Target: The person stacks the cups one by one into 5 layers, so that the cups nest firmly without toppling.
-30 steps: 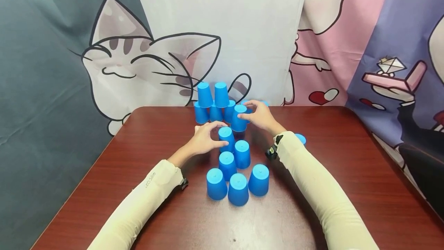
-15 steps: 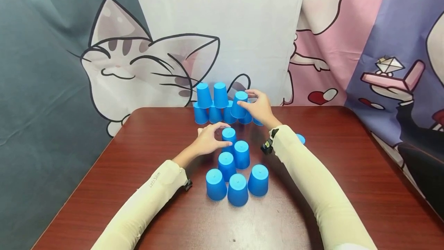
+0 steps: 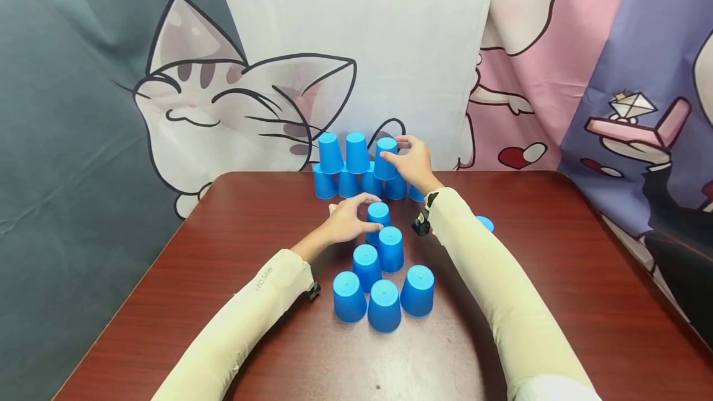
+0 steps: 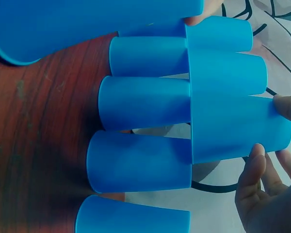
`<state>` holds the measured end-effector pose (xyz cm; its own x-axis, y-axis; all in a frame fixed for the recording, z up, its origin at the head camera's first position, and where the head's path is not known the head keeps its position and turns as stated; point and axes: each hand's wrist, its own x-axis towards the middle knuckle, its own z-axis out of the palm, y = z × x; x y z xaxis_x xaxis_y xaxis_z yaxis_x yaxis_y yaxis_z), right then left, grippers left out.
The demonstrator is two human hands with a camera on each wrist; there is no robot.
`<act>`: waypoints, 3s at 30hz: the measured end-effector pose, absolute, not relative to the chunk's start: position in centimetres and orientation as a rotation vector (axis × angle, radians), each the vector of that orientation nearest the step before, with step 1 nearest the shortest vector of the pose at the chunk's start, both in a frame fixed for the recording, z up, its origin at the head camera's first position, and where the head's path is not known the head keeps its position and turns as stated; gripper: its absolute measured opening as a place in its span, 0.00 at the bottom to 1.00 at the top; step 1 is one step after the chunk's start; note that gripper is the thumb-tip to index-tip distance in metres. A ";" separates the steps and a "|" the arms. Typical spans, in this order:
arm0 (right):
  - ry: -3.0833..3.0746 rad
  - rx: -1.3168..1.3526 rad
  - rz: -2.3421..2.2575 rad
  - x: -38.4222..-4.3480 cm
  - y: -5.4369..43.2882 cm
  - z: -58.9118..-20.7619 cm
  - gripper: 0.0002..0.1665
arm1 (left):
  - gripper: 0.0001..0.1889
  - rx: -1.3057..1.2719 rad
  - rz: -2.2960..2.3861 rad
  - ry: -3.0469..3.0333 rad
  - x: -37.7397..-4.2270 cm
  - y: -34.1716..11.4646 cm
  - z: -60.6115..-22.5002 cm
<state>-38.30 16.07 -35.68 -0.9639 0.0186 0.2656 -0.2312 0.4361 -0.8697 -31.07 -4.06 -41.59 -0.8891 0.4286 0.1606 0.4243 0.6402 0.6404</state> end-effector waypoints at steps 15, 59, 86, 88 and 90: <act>-2.465 0.185 1.516 -39.5 15.4 -35.4 0.34 | 0.27 0.727 1.078 2.797 -31.6 -2.9 -41.5; -2.666 0.503 1.459 -34.7 18.5 -35.2 0.33 | 0.29 0.700 1.306 2.610 -30.1 -5.5 -41.2; -2.932 0.768 1.406 -31.7 20.4 -38.7 0.32 | 0.29 1.040 1.265 2.166 -28.0 -8.5 -40.6; -2.927 0.771 1.406 -31.7 20.4 -38.8 0.30 | 0.31 1.057 1.250 2.130 -27.9 -8.6 -40.6; -2.919 0.780 1.399 -31.7 20.4 -38.9 0.30 | 0.32 1.071 1.233 2.116 -27.8 -8.6 -40.6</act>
<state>-31.70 20.44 -38.92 -0.8737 -0.4854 0.0316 -0.3287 0.5412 -0.7740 -27.81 -8.64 -40.57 -0.5884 0.8085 -0.0080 0.3914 0.2935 0.8721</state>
